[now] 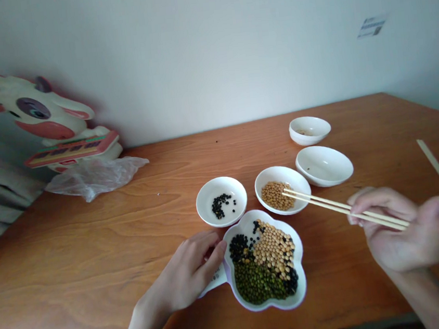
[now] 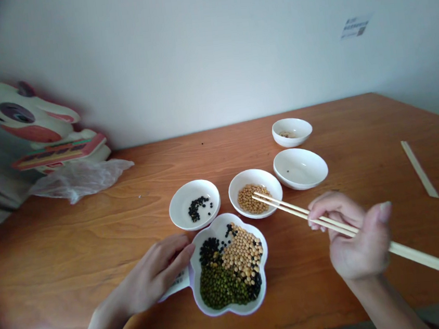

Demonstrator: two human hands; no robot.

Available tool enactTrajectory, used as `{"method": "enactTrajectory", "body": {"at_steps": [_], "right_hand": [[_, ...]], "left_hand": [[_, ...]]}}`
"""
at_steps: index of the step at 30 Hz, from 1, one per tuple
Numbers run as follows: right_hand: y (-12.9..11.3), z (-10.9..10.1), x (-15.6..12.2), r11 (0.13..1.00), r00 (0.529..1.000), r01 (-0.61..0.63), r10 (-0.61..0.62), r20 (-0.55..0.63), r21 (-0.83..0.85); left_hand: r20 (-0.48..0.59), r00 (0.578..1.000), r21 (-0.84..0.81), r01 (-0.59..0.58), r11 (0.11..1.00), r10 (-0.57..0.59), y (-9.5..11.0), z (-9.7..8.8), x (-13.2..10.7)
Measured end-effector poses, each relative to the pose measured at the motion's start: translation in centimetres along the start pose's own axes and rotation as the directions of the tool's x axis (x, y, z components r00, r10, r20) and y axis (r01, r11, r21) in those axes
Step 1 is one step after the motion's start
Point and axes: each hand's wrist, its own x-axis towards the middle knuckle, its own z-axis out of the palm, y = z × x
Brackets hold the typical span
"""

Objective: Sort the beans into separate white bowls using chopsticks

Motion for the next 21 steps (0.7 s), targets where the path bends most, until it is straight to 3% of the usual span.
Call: {"method": "enactTrajectory", "body": {"at_steps": [7,15,21], "right_hand": [[-0.7,-1.5,-1.9,0.997,0.995,-0.074,0.075,0.071,-0.023],[-2.4,2.2,-3.6,0.982,0.919,-0.184,0.186,0.349,-0.039],[-2.8,2.7,-4.2,0.974,0.902,-0.219,0.227,0.367,-0.062]], "left_hand": [[-0.015,0.999,0.036,0.048,0.998,-0.048,0.5,0.0,0.1],[-0.013,0.997,0.031,0.074,0.997,-0.073,1.3,0.0,0.5],[-0.048,0.998,0.044,0.048,0.998,-0.046,0.9,0.6,0.2]]}}
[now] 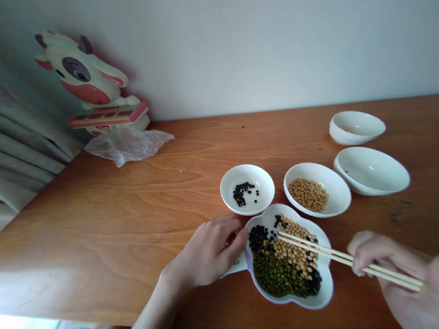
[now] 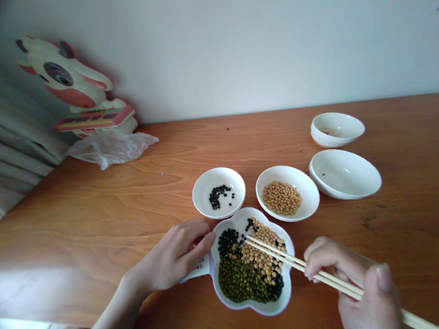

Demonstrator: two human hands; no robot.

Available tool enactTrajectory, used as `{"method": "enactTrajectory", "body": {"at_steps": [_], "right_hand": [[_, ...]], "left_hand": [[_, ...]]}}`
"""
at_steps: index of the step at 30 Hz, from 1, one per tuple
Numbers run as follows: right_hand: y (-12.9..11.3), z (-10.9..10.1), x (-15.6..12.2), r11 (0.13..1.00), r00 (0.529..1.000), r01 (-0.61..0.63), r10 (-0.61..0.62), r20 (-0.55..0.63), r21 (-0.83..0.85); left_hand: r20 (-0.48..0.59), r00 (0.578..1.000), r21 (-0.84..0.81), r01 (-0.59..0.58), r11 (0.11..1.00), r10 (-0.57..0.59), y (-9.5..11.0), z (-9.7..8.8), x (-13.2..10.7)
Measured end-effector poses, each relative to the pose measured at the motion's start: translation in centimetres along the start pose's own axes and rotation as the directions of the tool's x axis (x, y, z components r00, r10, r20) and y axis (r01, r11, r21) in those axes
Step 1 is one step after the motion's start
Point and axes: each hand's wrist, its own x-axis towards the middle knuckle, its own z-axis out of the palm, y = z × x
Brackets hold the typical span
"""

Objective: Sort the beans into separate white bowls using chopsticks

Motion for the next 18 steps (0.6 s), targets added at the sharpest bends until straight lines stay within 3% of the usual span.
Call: {"method": "enactTrajectory", "body": {"at_steps": [10,18], "right_hand": [[2.0,-0.2,0.9,0.999,0.999,0.031,-0.031,0.025,-0.022],[1.8,-0.9,2.0,0.999,0.999,0.035,-0.034,0.038,-0.018]], "left_hand": [[0.001,1.0,0.008,-0.018,1.0,0.018,0.3,-0.1,0.2],[0.01,0.999,0.02,-0.03,0.999,0.03,0.5,-0.1,0.4]]}}
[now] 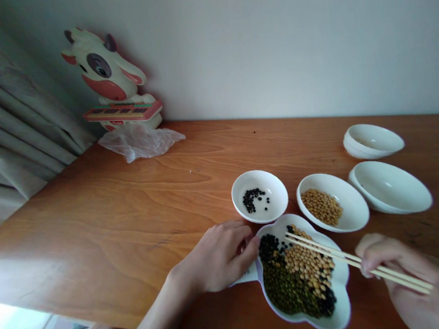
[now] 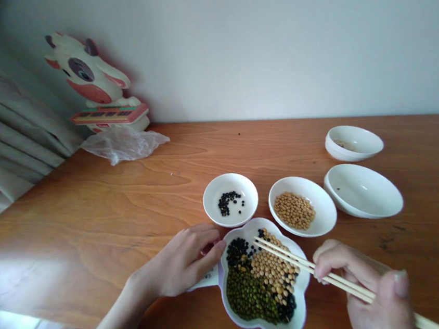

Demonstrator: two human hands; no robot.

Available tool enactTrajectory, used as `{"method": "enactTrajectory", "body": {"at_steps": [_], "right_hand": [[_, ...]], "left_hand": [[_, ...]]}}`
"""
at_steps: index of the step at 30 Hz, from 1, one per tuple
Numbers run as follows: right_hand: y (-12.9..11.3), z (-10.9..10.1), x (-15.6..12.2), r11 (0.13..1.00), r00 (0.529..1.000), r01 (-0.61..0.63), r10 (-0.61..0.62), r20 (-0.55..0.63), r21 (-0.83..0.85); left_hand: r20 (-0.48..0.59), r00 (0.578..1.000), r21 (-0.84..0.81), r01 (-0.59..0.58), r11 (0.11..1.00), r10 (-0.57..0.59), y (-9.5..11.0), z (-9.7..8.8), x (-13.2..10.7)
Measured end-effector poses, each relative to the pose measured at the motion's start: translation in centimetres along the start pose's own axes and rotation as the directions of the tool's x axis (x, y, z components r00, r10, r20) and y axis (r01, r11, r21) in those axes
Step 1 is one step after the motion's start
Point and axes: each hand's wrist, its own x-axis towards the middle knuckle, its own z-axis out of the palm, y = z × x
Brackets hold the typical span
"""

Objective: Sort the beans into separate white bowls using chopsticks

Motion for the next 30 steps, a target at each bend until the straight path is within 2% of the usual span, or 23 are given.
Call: {"method": "enactTrajectory", "body": {"at_steps": [5,10,24,30], "right_hand": [[-1.0,-0.7,-0.7,0.999,1.0,-0.002,0.002,0.003,-0.033],[-1.6,0.2,-1.1,0.998,0.999,-0.032,0.032,0.0,-0.047],[-1.1,1.2,-0.6,0.998,0.999,-0.004,0.007,0.051,-0.059],[-0.6,1.2,-0.7,0.999,1.0,-0.005,0.006,0.014,-0.033]], "left_hand": [[-0.019,1.0,0.0,-0.004,1.0,0.004,0.0,0.0,-0.2],[-0.009,1.0,0.0,0.008,1.0,-0.008,0.1,0.1,-0.3],[-0.01,1.0,0.002,-0.003,1.0,0.003,0.1,0.1,-0.3],[-0.013,1.0,0.006,-0.02,1.0,0.02,-0.1,0.1,-0.3]]}}
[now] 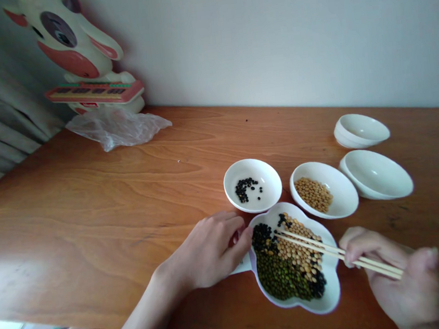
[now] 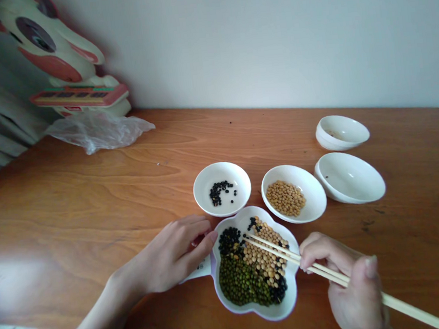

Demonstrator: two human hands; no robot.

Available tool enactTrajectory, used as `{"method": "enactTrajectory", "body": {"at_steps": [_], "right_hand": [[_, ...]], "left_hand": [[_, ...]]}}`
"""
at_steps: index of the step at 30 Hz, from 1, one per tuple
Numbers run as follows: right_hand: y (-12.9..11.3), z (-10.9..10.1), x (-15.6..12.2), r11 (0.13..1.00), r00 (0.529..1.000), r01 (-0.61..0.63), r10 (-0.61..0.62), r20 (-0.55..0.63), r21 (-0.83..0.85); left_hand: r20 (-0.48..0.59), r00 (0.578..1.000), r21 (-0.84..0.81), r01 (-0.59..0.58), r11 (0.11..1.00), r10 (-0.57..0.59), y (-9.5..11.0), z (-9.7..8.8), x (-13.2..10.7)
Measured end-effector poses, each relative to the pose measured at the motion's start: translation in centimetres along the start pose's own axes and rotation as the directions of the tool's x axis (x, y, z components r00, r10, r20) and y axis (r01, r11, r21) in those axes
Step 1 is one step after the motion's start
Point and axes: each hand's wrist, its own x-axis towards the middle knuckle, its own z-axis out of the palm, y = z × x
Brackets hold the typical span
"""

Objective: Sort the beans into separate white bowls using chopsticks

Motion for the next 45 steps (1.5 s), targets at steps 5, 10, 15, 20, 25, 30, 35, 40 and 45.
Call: {"method": "enactTrajectory", "body": {"at_steps": [5,10,15,20,25,30,35,40,45], "right_hand": [[0.3,-0.9,0.0,0.999,0.998,-0.015,0.018,-0.052,0.052],[-0.9,-0.6,1.4,0.993,0.995,0.051,-0.041,-0.092,0.11],[-1.8,-0.1,2.5,0.996,0.997,0.043,-0.038,-0.072,0.072],[-0.7,-0.6,1.5,1.0,0.999,0.005,-0.005,-0.037,-0.013],[0.2,-1.0,0.4,0.999,1.0,-0.015,0.014,-0.003,-0.034],[0.3,-0.7,0.0,1.0,1.0,0.013,-0.014,-0.006,-0.016],[0.7,0.2,0.2,0.999,0.999,0.036,-0.036,0.004,-0.015],[0.9,0.8,0.3,0.998,0.998,0.059,-0.06,-0.026,-0.033],[1.1,1.0,0.5,0.997,0.996,0.076,-0.077,-0.054,-0.031]], "left_hand": [[-0.009,1.0,0.007,0.0,1.0,0.0,0.0,0.0,0.0],[-0.003,1.0,-0.001,0.013,1.0,-0.013,0.1,0.0,0.0],[0.005,1.0,-0.02,0.017,1.0,-0.017,0.1,-0.1,0.1],[-0.005,1.0,-0.022,0.016,1.0,-0.016,0.1,0.0,0.0],[-0.004,1.0,-0.011,0.023,1.0,-0.023,0.1,0.1,0.0],[-0.002,1.0,0.003,0.023,1.0,-0.023,-0.1,0.2,0.1],[0.008,1.0,-0.012,0.02,1.0,-0.02,0.0,0.1,0.0],[0.014,0.999,-0.036,0.03,0.999,-0.03,0.1,0.0,-0.1],[0.019,1.0,-0.053,0.022,0.998,-0.021,0.0,0.0,0.0]]}}
